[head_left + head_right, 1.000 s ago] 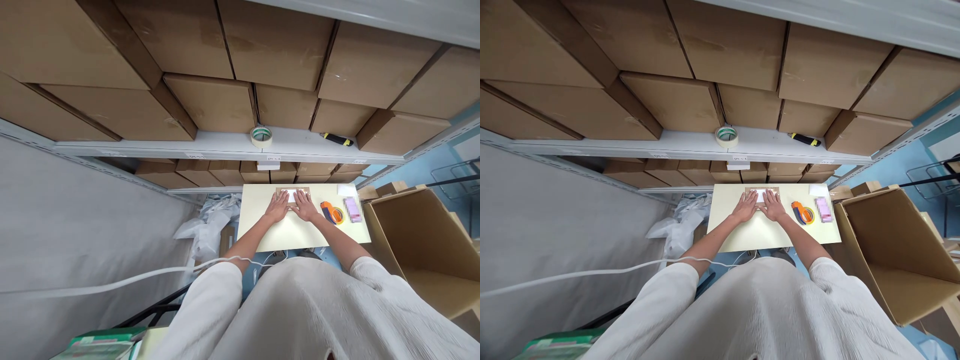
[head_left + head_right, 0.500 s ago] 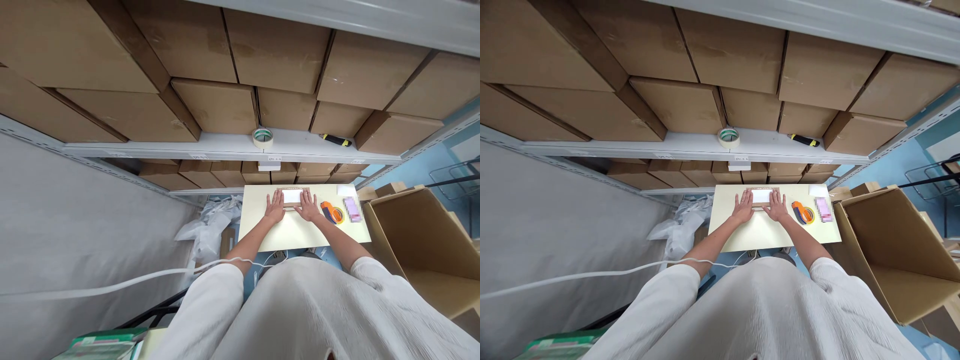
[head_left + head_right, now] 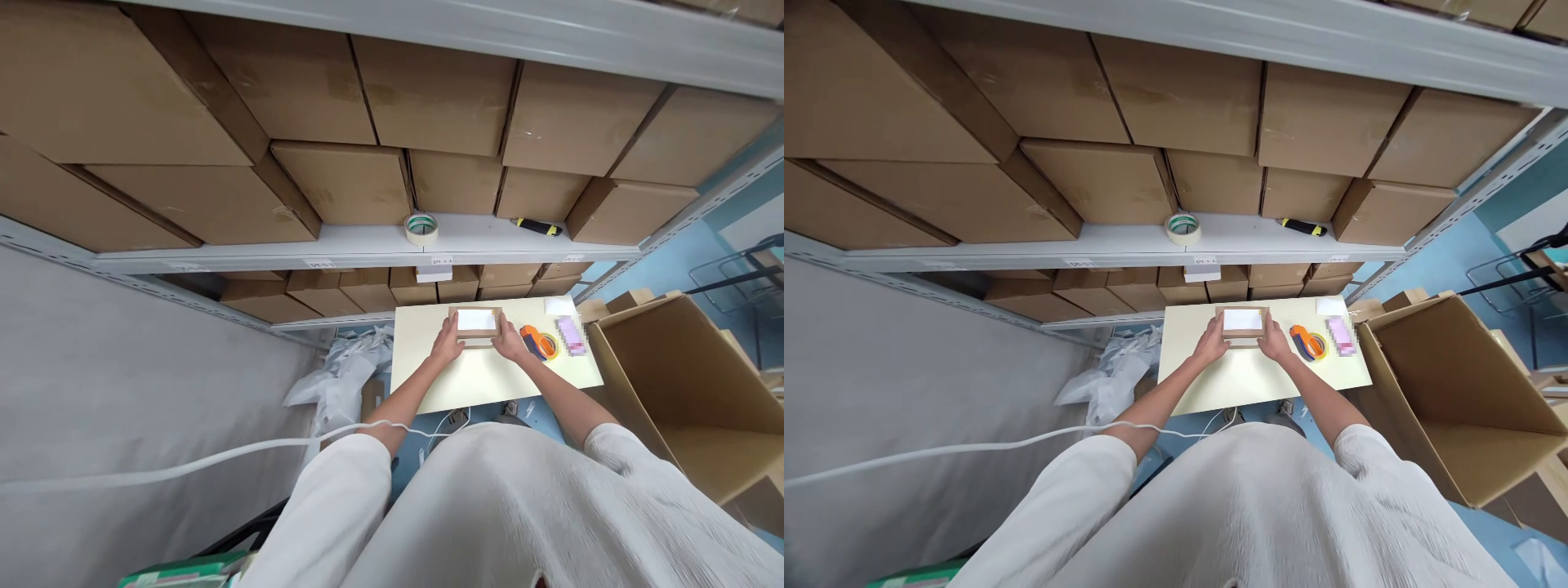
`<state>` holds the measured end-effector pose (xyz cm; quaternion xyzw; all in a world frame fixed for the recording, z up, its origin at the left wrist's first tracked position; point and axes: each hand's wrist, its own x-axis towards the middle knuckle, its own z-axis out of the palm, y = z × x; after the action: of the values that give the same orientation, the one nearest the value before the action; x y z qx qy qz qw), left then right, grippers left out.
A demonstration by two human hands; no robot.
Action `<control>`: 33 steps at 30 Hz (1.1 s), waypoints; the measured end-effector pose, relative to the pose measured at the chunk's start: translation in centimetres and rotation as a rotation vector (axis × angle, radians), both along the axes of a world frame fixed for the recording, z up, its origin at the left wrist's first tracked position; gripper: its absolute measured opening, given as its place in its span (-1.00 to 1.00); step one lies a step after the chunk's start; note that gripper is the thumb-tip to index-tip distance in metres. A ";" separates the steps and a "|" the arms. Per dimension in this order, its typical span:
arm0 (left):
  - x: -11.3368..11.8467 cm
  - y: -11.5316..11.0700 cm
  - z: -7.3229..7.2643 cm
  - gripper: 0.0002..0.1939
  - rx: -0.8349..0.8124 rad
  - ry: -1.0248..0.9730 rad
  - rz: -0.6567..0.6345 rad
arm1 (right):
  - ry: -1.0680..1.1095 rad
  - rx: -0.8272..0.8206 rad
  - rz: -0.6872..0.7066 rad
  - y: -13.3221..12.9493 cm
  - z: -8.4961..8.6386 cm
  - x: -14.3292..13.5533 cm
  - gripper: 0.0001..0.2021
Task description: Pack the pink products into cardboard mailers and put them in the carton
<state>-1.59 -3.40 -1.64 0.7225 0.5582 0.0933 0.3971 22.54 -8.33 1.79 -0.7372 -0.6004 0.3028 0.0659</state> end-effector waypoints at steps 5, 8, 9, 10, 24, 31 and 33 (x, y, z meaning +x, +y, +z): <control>0.3 -0.4 2.5 0.10 0.084 0.019 0.002 | 0.020 0.004 -0.066 -0.6 2.4 0.5 0.08; 1.2 -0.7 4.2 0.07 0.171 0.039 -0.011 | 0.066 0.008 -0.102 -1.0 3.6 1.5 0.17; 1.6 -0.8 4.7 0.05 0.203 0.049 -0.019 | 0.085 0.008 -0.117 -1.2 3.9 1.9 0.19; 2.2 -0.9 5.2 0.04 0.236 0.057 -0.028 | 0.104 0.011 -0.133 -1.5 4.3 2.5 0.22; 21.2 -8.7 10.5 -0.17 0.482 -0.016 -0.346 | 0.201 0.172 -0.361 -14.0 6.4 21.0 0.53; 35.4 -15.6 11.7 -0.18 0.479 -0.073 -0.519 | 0.169 0.215 -0.516 -25.0 7.8 33.5 0.35; 39.1 -17.3 11.9 -0.19 0.484 -0.120 -0.569 | 0.138 0.220 -0.555 -27.9 8.4 36.5 0.31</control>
<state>37.56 -20.72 10.30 0.9148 0.2729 0.1505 0.2568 59.02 -36.23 10.21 -0.8391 -0.3993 0.2561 0.2662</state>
